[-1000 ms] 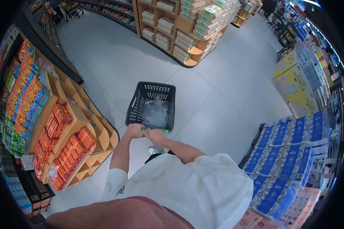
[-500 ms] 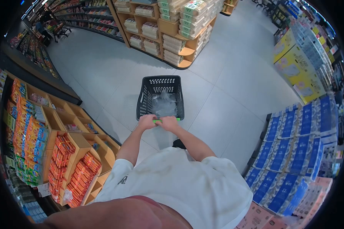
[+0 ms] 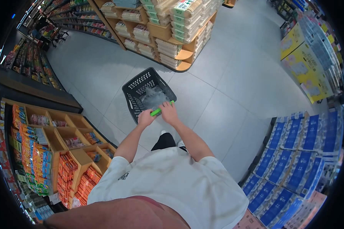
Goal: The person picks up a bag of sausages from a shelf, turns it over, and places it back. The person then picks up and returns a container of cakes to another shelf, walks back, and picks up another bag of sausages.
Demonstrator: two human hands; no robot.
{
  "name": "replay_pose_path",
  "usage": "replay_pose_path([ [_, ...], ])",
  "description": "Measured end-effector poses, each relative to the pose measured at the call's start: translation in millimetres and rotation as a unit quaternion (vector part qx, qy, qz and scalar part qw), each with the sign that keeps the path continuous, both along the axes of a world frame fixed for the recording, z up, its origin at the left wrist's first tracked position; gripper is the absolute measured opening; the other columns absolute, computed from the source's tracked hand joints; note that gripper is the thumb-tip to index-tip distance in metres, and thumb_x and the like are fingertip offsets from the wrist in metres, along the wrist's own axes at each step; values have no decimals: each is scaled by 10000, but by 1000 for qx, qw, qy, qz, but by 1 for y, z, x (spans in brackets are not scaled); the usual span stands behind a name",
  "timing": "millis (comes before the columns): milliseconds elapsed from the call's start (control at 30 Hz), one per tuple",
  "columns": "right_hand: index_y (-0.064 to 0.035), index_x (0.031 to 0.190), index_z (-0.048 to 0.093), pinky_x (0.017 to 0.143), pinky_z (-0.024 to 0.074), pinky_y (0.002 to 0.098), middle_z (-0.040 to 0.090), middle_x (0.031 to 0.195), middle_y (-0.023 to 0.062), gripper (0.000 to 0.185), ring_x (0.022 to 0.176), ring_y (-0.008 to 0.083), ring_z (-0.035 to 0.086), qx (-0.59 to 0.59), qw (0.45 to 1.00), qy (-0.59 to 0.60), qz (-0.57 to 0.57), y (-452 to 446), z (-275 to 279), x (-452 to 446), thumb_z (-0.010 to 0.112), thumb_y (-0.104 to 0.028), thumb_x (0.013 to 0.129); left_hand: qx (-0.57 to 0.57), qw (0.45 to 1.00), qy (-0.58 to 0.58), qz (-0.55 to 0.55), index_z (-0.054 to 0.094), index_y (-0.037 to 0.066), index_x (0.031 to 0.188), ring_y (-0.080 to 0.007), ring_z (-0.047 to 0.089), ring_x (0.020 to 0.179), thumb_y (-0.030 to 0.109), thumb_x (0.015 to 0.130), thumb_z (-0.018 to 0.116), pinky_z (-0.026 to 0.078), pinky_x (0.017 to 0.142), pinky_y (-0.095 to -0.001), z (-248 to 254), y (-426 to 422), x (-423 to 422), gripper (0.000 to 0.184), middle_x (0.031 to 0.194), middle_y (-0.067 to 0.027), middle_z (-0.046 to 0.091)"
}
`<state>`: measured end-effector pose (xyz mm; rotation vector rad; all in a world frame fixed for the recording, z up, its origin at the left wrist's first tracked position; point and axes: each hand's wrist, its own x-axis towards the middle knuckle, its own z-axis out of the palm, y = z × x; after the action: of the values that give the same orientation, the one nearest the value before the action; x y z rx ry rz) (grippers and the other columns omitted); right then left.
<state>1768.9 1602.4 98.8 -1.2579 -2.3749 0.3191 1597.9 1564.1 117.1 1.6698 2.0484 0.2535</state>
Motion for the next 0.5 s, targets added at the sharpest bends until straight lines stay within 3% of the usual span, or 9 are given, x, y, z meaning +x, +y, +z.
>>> replay_pose_path([
  [200,-130,1056,662,1003,384,478,613,1053,77,267,1119,245,543,-87,994,-7,71,82,11,-11,605,-130,795,45,998,-18,27,665,105,869,-376,643,825,266,764,674,506,700,-476,-1,54,-7,193,848,-154,676],
  [400,-85,1108,657,960,438,436,625,1131,109,293,1125,309,550,-248,951,21,180,141,15,-20,604,-152,828,4,996,-63,69,657,92,865,-378,641,818,287,758,694,499,688,-478,3,75,-22,226,844,-158,671],
  [433,-70,1116,651,916,473,413,647,1090,120,269,1056,289,600,-253,944,33,211,153,13,-19,574,-159,875,-8,994,-74,76,657,92,866,-379,640,819,295,759,695,497,689,-478,5,79,-23,233,846,-160,671],
  [500,-39,1109,643,876,493,380,662,1036,119,261,981,248,629,-393,893,147,162,186,19,-9,549,-182,912,-43,990,-100,90,656,89,858,-371,639,808,306,752,720,500,698,-454,9,85,-25,250,825,-161,665],
])
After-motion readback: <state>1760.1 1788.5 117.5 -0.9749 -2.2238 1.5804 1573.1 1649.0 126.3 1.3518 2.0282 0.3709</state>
